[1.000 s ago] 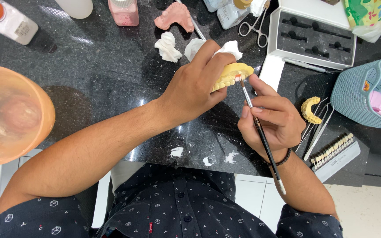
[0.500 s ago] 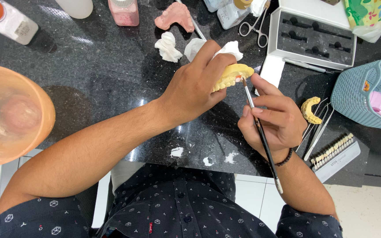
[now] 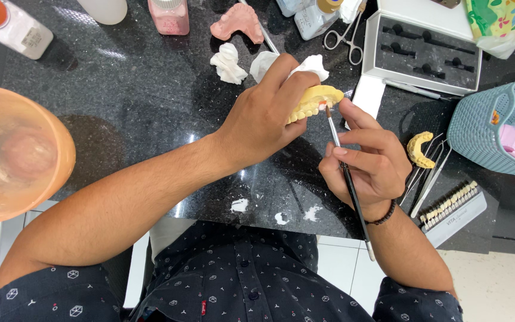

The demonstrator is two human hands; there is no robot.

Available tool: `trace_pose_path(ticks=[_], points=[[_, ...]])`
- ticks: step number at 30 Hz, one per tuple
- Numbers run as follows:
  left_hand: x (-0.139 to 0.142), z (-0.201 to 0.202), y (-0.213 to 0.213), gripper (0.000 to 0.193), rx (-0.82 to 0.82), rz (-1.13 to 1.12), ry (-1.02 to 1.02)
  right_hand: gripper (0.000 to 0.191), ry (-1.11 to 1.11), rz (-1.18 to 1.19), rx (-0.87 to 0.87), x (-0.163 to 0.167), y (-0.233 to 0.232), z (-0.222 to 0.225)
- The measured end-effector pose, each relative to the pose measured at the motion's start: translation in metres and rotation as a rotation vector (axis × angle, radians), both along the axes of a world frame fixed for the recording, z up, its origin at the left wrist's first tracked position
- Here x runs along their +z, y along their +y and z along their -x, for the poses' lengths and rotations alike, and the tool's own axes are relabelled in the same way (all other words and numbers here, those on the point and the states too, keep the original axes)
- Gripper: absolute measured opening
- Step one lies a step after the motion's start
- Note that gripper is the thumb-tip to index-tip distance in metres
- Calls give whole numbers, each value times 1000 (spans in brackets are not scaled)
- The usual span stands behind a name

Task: The person holds a yellow dental plaster cast with a partial denture in one hand and uses a fine brush to apply and shape ceramic material on the denture teeth. They periodically wipe the denture with a tissue, reload the brush, and rotate the cast to reach different tooth surfaces.

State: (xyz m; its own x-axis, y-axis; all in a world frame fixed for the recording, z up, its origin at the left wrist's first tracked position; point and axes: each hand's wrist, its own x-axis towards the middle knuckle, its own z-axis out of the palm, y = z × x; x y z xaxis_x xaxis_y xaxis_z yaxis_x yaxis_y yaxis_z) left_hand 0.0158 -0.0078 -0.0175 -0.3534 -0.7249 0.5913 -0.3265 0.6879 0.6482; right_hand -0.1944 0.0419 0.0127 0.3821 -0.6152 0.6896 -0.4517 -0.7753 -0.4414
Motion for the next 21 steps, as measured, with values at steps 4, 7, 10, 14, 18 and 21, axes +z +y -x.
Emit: trace_pose_path(ticks=[4, 7, 10, 14, 18, 21], points=[[1, 0, 0, 61, -2, -4, -4, 25, -25, -9, 7, -1, 2, 1], [1, 0, 1, 62, -7, -3, -6, 21, -91, -8, -12, -1, 4, 4], [2, -1, 1, 62, -1, -2, -10, 18, -119, 5, -30, -1, 4, 8], [3, -2, 2, 62, -3, 4, -32, 16, -167, -115, -103, 1, 6, 9], [4, -1, 2, 63, 21, 52, -58, 19, -247, -294, -49, 5, 9, 7], [4, -1, 2, 62, 33, 73, -69, 21, -399, -383, -27, 7, 11, 3]])
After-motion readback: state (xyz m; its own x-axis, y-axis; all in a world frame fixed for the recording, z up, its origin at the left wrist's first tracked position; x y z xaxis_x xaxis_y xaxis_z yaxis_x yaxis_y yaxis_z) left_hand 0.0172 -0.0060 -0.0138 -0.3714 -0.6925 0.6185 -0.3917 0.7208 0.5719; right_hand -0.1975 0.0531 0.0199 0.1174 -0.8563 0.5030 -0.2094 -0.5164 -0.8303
